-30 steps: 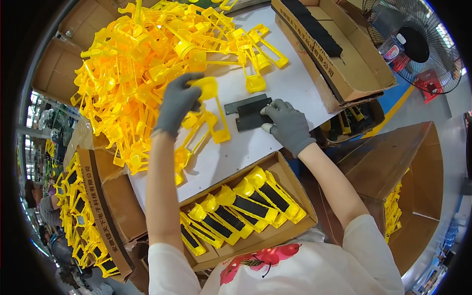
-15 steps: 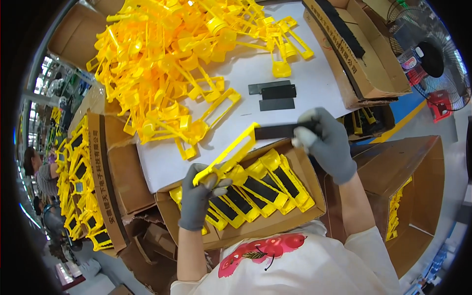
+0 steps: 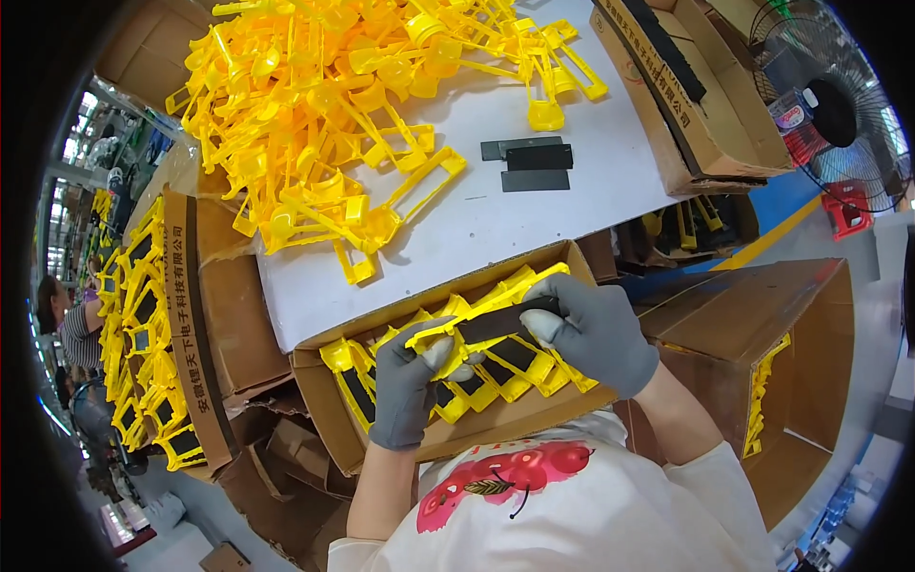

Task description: Assembling black components into yellow plastic light fixture frames.

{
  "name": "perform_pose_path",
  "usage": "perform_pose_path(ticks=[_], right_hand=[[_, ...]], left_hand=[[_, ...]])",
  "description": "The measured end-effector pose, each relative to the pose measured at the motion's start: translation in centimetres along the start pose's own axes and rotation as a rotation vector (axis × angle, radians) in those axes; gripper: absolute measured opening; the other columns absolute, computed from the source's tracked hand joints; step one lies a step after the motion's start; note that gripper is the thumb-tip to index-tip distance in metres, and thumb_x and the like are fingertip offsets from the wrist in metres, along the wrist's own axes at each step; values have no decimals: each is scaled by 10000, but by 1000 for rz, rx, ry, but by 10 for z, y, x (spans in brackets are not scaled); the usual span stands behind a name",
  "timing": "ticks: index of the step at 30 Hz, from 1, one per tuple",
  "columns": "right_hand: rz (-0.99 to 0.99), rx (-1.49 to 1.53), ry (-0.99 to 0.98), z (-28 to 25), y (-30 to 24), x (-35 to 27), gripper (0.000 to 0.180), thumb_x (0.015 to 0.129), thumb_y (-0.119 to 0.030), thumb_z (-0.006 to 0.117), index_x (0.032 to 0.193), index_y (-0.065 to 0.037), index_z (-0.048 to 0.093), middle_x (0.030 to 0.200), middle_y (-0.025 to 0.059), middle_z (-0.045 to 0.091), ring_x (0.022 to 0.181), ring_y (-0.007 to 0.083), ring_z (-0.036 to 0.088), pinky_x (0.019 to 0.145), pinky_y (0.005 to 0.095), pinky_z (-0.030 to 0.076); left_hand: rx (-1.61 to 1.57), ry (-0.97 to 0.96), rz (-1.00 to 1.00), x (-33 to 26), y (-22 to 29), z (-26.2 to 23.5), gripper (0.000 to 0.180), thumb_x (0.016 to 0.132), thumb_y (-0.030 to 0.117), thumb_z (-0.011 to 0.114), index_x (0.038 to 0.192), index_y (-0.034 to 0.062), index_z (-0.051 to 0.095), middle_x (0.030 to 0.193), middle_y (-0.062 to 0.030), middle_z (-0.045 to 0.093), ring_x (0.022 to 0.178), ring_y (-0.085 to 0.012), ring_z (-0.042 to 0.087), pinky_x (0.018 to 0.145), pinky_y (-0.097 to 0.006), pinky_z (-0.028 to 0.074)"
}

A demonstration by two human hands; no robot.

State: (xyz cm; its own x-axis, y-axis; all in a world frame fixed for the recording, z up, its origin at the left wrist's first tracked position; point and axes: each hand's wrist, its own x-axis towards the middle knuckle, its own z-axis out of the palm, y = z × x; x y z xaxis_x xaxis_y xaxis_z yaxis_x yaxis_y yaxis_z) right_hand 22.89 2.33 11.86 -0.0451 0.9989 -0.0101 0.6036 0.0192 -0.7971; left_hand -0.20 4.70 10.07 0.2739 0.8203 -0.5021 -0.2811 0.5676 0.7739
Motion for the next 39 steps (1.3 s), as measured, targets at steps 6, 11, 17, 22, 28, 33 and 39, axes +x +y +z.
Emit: perform_pose_path(ticks=[6,11,17,22,28,33,39], right_hand=[[-34,-137,51,2,-12,0,177,841,-187,718,923,-49,643,743,142,668,610,278,658,547,312,496],[-112,-216,122,5,-3,2,252,818,-254,743,956,-81,622,679,119,643,571,272,641,508,326,477],[-90,-268,277,-10,1,-4,548,769,-443,741,1177,-124,562,894,87,639,768,271,639,662,363,512],[62,-68,-136,8,23,-30,231,826,-242,743,962,-71,669,694,122,653,595,262,643,552,309,498],[162,-133,-72,30,19,-50,243,828,-309,732,888,-90,648,676,121,642,574,291,633,516,359,483],[146,-95,-8,38,27,-51,297,816,-371,731,882,-99,632,687,110,646,594,285,637,529,366,484],[27,-101,119,-9,41,29,351,766,-379,746,1026,-157,662,814,59,662,691,220,653,646,352,509]], left_hand=[[10,-11,-33,-2,-2,5,285,875,-2,590,1151,-66,616,964,-168,657,797,-254,701,666,-296,598],[53,32,-21,-4,5,24,304,854,34,603,1136,-76,586,927,-149,650,682,-186,666,590,-234,555],[240,-24,-25,-11,7,1,275,832,-25,643,1102,-75,635,878,-136,673,702,-208,694,591,-247,553],[309,-169,-106,-3,2,-5,235,841,-27,656,1070,-78,641,865,-130,676,678,-190,683,554,-240,538],[402,-92,-182,0,4,-3,183,840,-24,662,1013,-77,644,859,-129,674,632,-171,675,483,-228,514],[504,-140,-238,7,19,-3,165,839,-7,670,999,-43,654,790,-87,665,598,-140,665,432,-195,477],[801,-252,-397,46,53,-34,249,837,120,713,1025,15,589,707,-29,621,541,-73,599,426,-200,414]])
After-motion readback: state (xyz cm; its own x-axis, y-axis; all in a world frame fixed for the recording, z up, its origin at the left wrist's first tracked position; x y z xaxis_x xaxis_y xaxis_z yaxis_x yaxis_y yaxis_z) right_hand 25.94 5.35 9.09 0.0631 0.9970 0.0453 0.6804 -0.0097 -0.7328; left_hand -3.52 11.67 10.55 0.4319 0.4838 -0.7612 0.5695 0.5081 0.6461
